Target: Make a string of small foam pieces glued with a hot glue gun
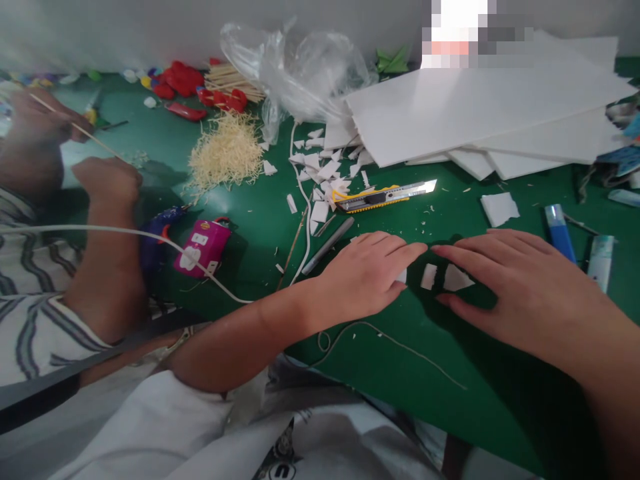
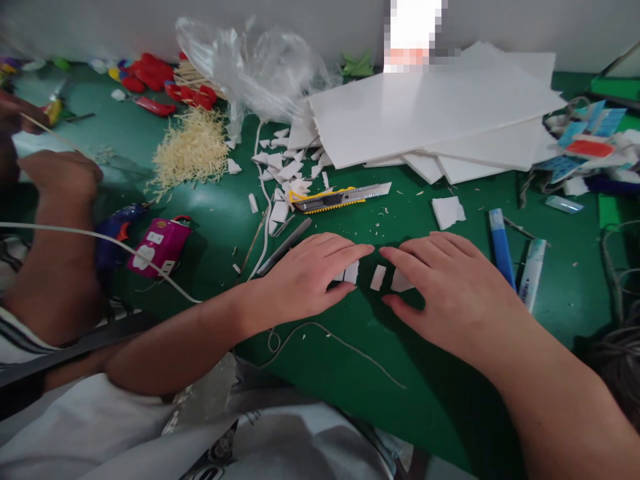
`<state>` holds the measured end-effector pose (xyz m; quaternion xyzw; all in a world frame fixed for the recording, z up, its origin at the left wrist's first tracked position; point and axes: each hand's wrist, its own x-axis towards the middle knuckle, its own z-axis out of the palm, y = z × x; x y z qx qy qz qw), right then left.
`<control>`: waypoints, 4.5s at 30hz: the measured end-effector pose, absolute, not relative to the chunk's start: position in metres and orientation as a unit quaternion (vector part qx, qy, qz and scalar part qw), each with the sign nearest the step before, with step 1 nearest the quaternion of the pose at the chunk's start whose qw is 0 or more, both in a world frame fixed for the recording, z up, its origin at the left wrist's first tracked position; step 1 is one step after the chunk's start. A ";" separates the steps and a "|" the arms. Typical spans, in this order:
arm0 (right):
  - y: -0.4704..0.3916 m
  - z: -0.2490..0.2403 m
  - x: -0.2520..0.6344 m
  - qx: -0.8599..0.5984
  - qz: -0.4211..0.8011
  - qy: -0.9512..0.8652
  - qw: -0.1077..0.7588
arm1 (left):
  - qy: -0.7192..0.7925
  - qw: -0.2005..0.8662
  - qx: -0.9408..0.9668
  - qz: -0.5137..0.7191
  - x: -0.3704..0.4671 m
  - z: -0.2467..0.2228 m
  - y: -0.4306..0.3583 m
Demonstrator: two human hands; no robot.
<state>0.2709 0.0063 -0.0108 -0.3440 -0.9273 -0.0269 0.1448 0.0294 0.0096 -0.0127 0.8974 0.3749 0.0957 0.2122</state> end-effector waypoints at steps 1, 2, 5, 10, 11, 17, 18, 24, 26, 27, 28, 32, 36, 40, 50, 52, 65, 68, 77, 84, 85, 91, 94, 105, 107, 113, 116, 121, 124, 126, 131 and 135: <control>0.006 -0.012 0.270 -0.342 -0.029 -0.928 0.148 | 0.376 0.212 0.897 0.095 0.029 -0.013 0.010; 0.006 -0.013 0.269 -0.335 -0.029 -0.929 0.152 | 0.376 0.214 0.896 0.095 0.029 -0.013 0.010; 0.006 -0.019 0.266 -0.318 -0.013 -0.933 0.168 | 0.379 0.220 0.893 0.099 0.029 -0.015 0.010; 0.005 -0.024 0.259 -0.310 -0.006 -0.932 0.185 | 0.384 0.227 0.888 0.112 0.028 -0.016 0.009; 0.005 -0.024 0.258 -0.308 -0.008 -0.933 0.187 | 0.384 0.229 0.887 0.116 0.028 -0.016 0.008; 0.005 -0.025 0.253 -0.304 -0.012 -0.933 0.193 | 0.384 0.231 0.885 0.125 0.028 -0.017 0.009; 0.005 -0.025 0.253 -0.303 -0.012 -0.933 0.194 | 0.384 0.230 0.885 0.125 0.029 -0.017 0.009; 0.005 -0.026 0.253 -0.302 -0.015 -0.933 0.195 | 0.387 0.230 0.884 0.122 0.029 -0.018 0.009; 0.004 -0.025 0.253 -0.304 -0.016 -0.932 0.195 | 0.388 0.228 0.885 0.121 0.029 -0.018 0.008; 0.004 -0.025 0.254 -0.306 -0.015 -0.932 0.195 | 0.388 0.228 0.885 0.121 0.029 -0.018 0.008; 0.004 -0.024 0.255 -0.307 -0.015 -0.931 0.195 | 0.387 0.227 0.885 0.119 0.029 -0.018 0.008; 0.005 -0.020 0.258 -0.318 -0.019 -0.928 0.195 | 0.378 0.222 0.891 0.116 0.027 -0.015 0.009; 0.005 -0.020 0.256 -0.325 -0.017 -0.924 0.200 | 0.378 0.211 0.894 0.114 0.020 -0.010 0.012; 0.005 -0.024 0.249 -0.316 -0.006 -0.928 0.196 | 0.387 0.212 0.891 0.103 0.017 -0.009 0.013; 0.005 -0.026 0.254 -0.325 -0.004 -0.922 0.209 | 0.369 0.222 0.894 0.120 0.024 -0.016 0.011; 0.004 -0.026 0.255 -0.335 0.004 -0.918 0.212 | 0.371 0.223 0.894 0.116 0.025 -0.016 0.011; 0.004 -0.025 0.254 -0.325 0.007 -0.923 0.208 | 0.378 0.238 0.887 0.116 0.026 -0.017 0.011; 0.004 -0.025 0.256 -0.324 0.008 -0.925 0.200 | 0.375 0.240 0.888 0.120 0.025 -0.018 0.011; 0.003 -0.023 0.257 -0.338 0.007 -0.920 0.198 | 0.387 0.245 0.882 0.108 0.015 -0.007 0.014; 0.004 -0.023 0.258 -0.344 0.010 -0.918 0.195 | 0.389 0.230 0.890 0.069 0.014 -0.007 0.015; 0.004 -0.023 0.258 -0.344 0.009 -0.919 0.193 | 0.385 0.228 0.892 0.067 0.015 -0.007 0.015; 0.004 -0.022 0.259 -0.346 0.013 -0.918 0.193 | 0.380 0.217 0.897 0.067 0.018 -0.009 0.014; 0.004 -0.023 0.258 -0.343 0.010 -0.919 0.193 | 0.381 0.217 0.896 0.075 0.017 -0.009 0.015; 0.005 -0.006 0.264 -0.428 -0.072 -0.860 0.269 | 0.196 0.185 0.957 0.105 0.025 -0.003 -0.014; 0.004 0.000 0.268 -0.439 -0.091 -0.849 0.279 | 0.173 0.168 0.967 0.077 0.028 -0.003 -0.021; -0.004 0.015 0.273 -0.485 -0.126 -0.817 0.284 | 0.131 0.140 0.981 0.022 0.034 0.001 -0.029; -0.004 0.020 0.271 -0.508 -0.100 -0.812 0.269 | 0.127 0.120 0.984 0.047 0.037 0.000 -0.031; 0.001 0.014 0.274 -0.488 -0.048 -0.855 0.171 | 0.125 0.113 0.982 0.091 0.038 -0.006 -0.031; 0.002 0.001 0.279 -0.475 -0.005 -0.873 0.108 | 0.130 0.119 0.978 0.113 0.036 -0.009 -0.028; 0.002 -0.007 0.281 -0.467 0.008 -0.879 0.093 | 0.136 0.120 0.975 0.127 0.034 -0.010 -0.026; 0.006 -0.010 0.281 -0.424 0.008 -0.902 0.078 | 0.146 0.124 0.974 0.124 0.032 -0.011 -0.023; 0.008 -0.011 0.278 -0.416 0.010 -0.905 0.083 | 0.148 0.123 0.973 0.128 0.033 -0.012 -0.023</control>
